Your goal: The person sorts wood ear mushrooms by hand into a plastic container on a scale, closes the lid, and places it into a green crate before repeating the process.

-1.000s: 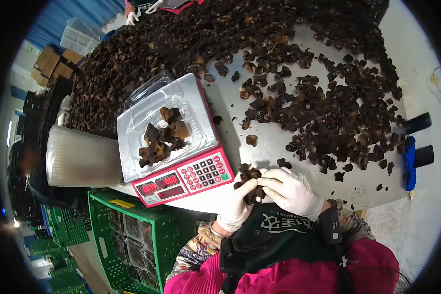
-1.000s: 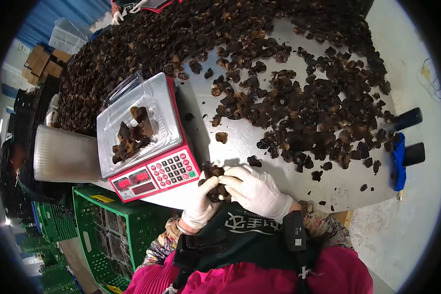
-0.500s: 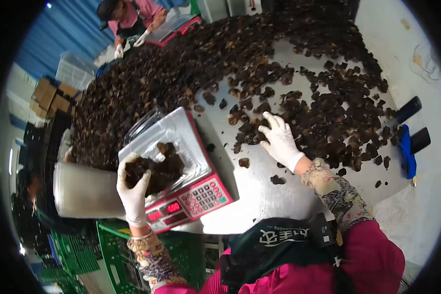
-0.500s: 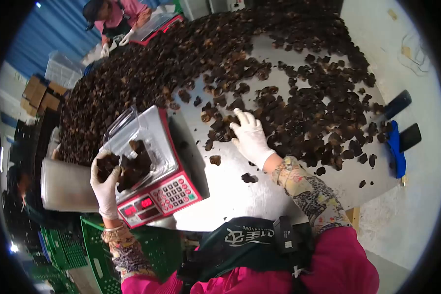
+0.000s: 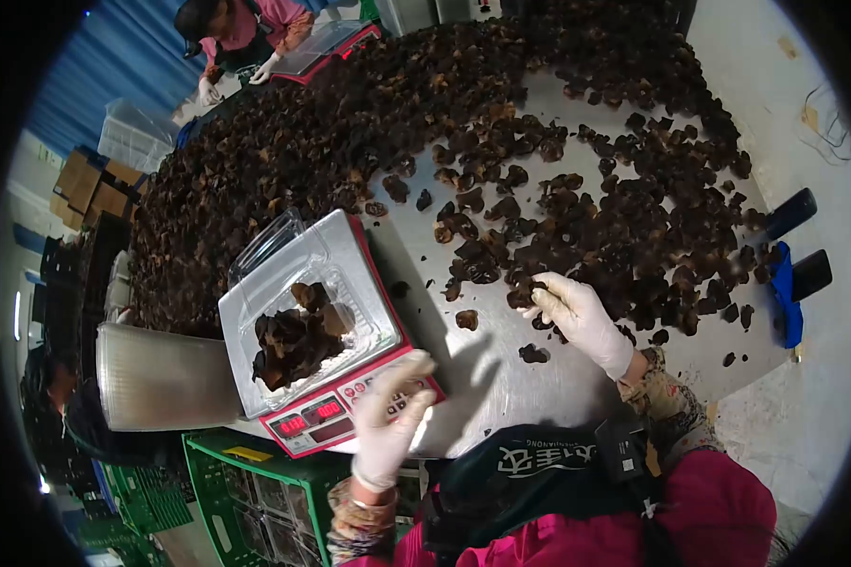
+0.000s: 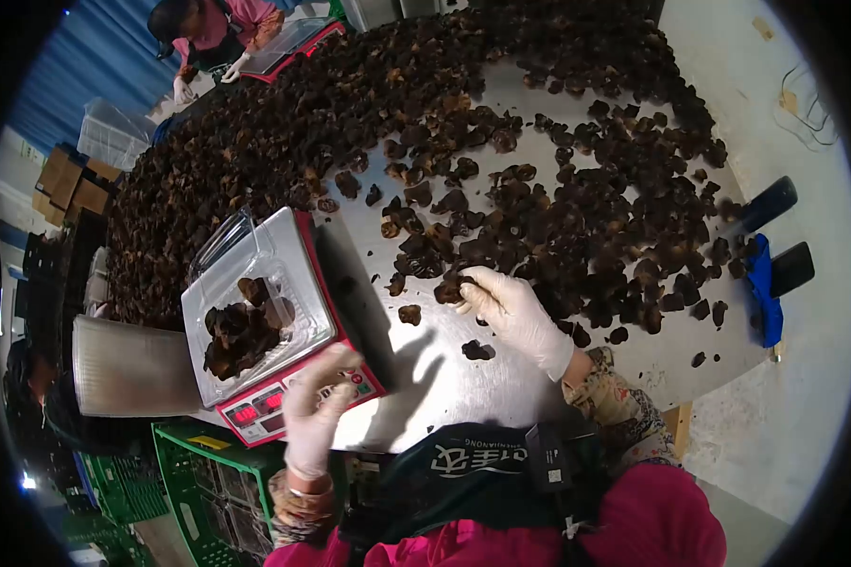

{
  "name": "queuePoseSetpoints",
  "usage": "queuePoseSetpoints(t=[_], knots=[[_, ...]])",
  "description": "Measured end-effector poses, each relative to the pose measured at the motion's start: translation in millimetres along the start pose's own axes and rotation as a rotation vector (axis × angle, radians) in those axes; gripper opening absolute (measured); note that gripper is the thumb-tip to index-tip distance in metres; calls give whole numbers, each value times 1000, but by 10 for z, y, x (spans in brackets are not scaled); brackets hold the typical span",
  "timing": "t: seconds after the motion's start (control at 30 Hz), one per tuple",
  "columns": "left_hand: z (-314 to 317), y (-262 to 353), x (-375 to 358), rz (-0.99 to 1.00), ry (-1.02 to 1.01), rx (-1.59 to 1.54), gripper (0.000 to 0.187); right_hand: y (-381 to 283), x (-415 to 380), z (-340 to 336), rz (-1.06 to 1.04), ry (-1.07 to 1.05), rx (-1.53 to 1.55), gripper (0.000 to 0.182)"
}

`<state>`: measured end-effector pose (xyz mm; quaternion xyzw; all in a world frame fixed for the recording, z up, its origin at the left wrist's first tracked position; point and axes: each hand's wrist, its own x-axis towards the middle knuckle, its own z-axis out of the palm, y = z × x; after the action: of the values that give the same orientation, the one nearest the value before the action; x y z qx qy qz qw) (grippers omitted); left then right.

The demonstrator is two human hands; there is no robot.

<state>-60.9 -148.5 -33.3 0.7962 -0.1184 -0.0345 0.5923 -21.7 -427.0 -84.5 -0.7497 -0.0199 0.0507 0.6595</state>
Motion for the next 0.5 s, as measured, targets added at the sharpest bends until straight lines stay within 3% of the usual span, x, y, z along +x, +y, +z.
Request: queuePoseSetpoints(t=[0.07,0.13,0.17,0.2,0.3,0.4,0.47,0.5], knots=[[284,-223,-53,20,-50,-65,34,10,-50,74,-64,15,66,25],[512,-227,-77,-221,-46,-250,31,357,25,190,-255,72,-693,25],[602,-231,-81,-283,-58,-381,30,432,29,221,-173,-74,-996,23],[668,-293,-99,-272,-84,-436,33,436,-9,276,-238,72,-928,19],[780,-309,-103,-368,-78,-523,37,111,-15,279,-246,72,-726,19],[856,-379,-58,-576,41,-918,42,67,-18,279,-277,-233,-564,25],[860,-550,-48,-516,40,-1003,38,-137,8,216,-83,-551,-468,26],[857,-622,-60,-523,50,-1008,38,-163,49,219,191,-603,-240,25]])
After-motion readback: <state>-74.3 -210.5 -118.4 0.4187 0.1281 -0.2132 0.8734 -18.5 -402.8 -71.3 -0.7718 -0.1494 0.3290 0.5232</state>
